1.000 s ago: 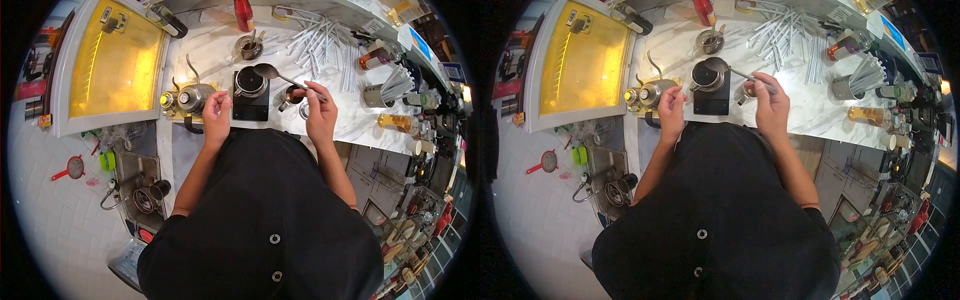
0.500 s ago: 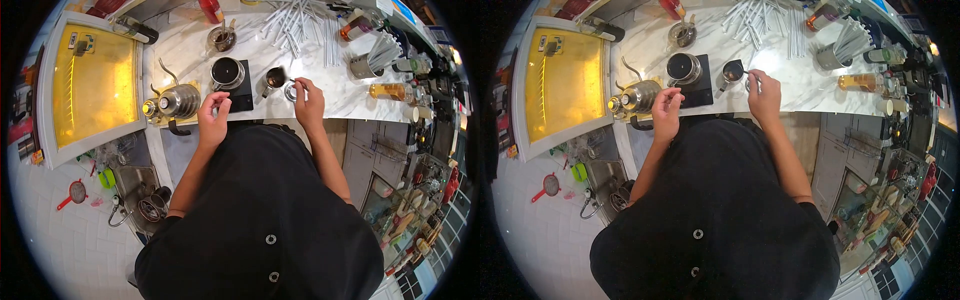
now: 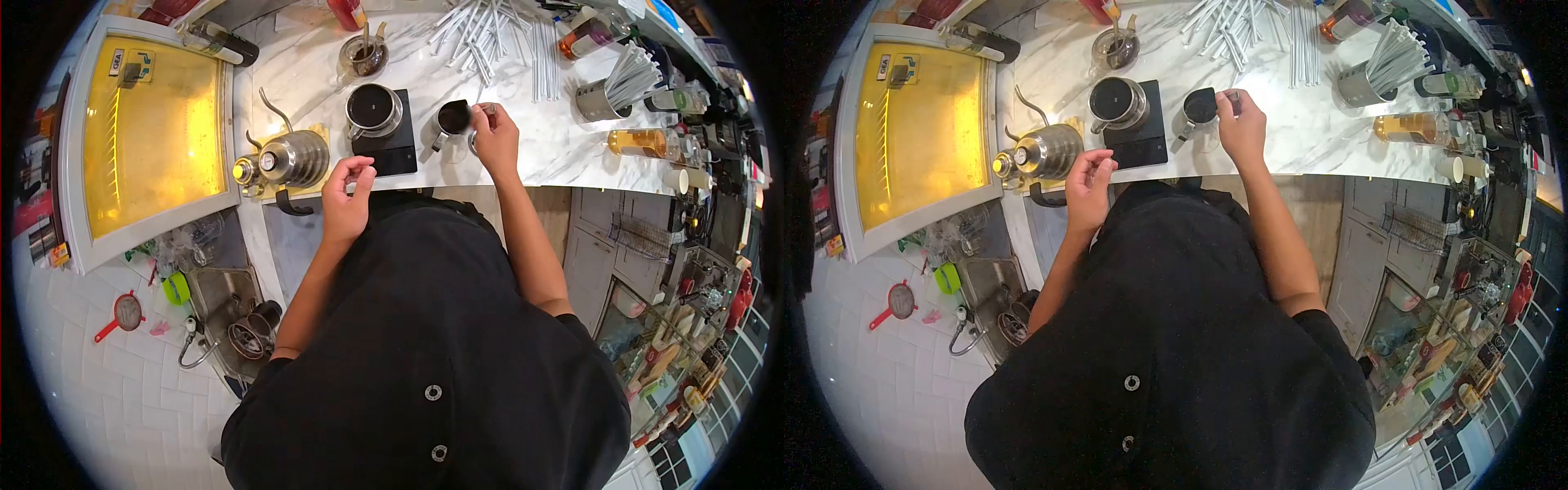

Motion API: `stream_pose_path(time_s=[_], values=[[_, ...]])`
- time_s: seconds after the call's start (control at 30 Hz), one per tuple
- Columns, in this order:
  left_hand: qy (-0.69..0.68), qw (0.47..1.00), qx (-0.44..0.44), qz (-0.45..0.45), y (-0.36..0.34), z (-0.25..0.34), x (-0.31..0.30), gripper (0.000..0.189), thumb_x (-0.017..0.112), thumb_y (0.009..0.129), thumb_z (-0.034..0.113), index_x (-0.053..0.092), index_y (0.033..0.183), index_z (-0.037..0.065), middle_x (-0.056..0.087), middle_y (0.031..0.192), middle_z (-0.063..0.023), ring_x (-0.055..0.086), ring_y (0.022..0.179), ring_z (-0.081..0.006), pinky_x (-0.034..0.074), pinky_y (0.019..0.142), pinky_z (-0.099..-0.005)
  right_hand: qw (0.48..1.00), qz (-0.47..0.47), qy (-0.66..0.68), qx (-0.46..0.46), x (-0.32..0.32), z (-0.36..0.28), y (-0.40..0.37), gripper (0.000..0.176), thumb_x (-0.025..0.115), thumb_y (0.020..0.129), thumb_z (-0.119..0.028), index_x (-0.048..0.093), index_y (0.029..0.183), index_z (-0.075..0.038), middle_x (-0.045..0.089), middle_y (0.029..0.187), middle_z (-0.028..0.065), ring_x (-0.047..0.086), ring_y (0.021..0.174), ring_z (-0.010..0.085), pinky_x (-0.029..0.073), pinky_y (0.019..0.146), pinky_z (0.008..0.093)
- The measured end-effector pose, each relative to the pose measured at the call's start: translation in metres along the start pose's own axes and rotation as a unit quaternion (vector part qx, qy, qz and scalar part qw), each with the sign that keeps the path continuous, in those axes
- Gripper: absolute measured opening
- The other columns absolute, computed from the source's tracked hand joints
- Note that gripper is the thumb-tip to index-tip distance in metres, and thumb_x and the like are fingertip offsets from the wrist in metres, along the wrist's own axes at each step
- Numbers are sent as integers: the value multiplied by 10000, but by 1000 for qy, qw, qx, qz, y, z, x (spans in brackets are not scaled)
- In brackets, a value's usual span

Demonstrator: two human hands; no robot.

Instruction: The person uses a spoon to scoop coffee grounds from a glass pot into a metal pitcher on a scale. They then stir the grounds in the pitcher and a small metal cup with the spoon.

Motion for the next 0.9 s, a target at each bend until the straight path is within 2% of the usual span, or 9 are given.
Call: stream_pose_path(time_s=[0.1, 0.23, 0.3, 0.5, 0.57, 0.7, 0.73, 0.83, 0.9], values=[[13, 1000, -9, -5, 0, 0, -2, 181, 679, 1006, 121, 684, 1142, 1, 682, 989, -33, 622, 937, -109, 498, 895, -277, 998, 4, 56, 32, 0, 10, -2, 311, 706, 991, -244, 675, 1133, 32, 709, 811, 74, 644, 714, 125, 514, 683, 290], [9, 1000, 0, -3, -5, 1, -13, 174, 678, 1003, 114, 687, 1132, -3, 691, 1013, -42, 625, 943, -113, 498, 900, -284, 998, 45, 36, 39, -12, 7, -24, 385, 728, 983, -268, 632, 1198, 36, 678, 818, 55, 606, 710, 111, 496, 670, 284], [11, 1000, -2, -2, -9, -1, -22, 171, 677, 1002, 110, 688, 1128, -6, 693, 1017, -44, 625, 946, -113, 498, 901, -285, 998, 45, 15, 50, -14, 15, -38, 400, 710, 1008, -254, 572, 1261, 23, 646, 880, 32, 621, 762, 101, 503, 691, 266], [-12, 1000, 11, 27, -24, 1, -65, 178, 663, 1015, 113, 676, 1143, -11, 692, 1008, -45, 625, 949, -109, 491, 899, -270, 1000, 10, 6, -3, 15, 0, -90, 231, 666, 1034, -186, 629, 1154, 7, 634, 893, 31, 620, 802, 104, 529, 755, 265], [9, 999, 5, 41, -31, 4, -85, 198, 590, 1070, 140, 642, 1191, -9, 677, 999, -49, 635, 960, -120, 502, 900, -285, 997, -19, 76, 20, 39, -9, -107, 239, 700, 1001, -214, 666, 1116, -7, 644, 824, 19, 564, 744, 94, 473, 684, 296], [-19, 996, 21, 81, -45, 8, -128, 238, 547, 1094, 185, 642, 1189, -11, 681, 978, -54, 637, 944, -124, 507, 889, -294, 989, -141, 35, 12, 102, -44, -130, 247, 714, 984, -213, 677, 1121, -10, 708, 884, 57, 652, 815, 135, 521, 756, 306], [-13, 994, 28, 104, -49, 6, -142, 260, 530, 1102, 204, 641, 1187, -15, 681, 974, -57, 638, 938, -127, 507, 887, -295, 989, -144, 34, 9, 114, -47, -135, 247, 714, 984, -213, 677, 1121, -10, 708, 884, 57, 652, 815, 135, 521, 756, 306], [-9, 988, 46, 150, -56, 1, -181, 296, 508, 1112, 233, 641, 1182, -23, 685, 972, -67, 641, 925, -138, 504, 894, -295, 962, -273, -9, -16, 179, -56, -154, 338, 732, 969, -314, 685, 1138, -25, 732, 984, 125, 704, 943, 247, 547, 880, 383], [-23, 980, 30, 194, -64, -11, -209, 304, 513, 1112, 250, 646, 1198, -10, 687, 969, -76, 650, 939, -156, 512, 910, -315, 942, -334, 8, 10, 225, -46, -167, 381, 752, 953, -342, 685, 1174, -38, 725, 1105, 145, 701, 1008, 255, 543, 927, 361]])
Point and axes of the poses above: each hand's wrist, its own y-axis towards the middle knuckle, its own x-axis out of the palm, z = x × y, the point moved 10 cm from there along y, towards the middle knuckle
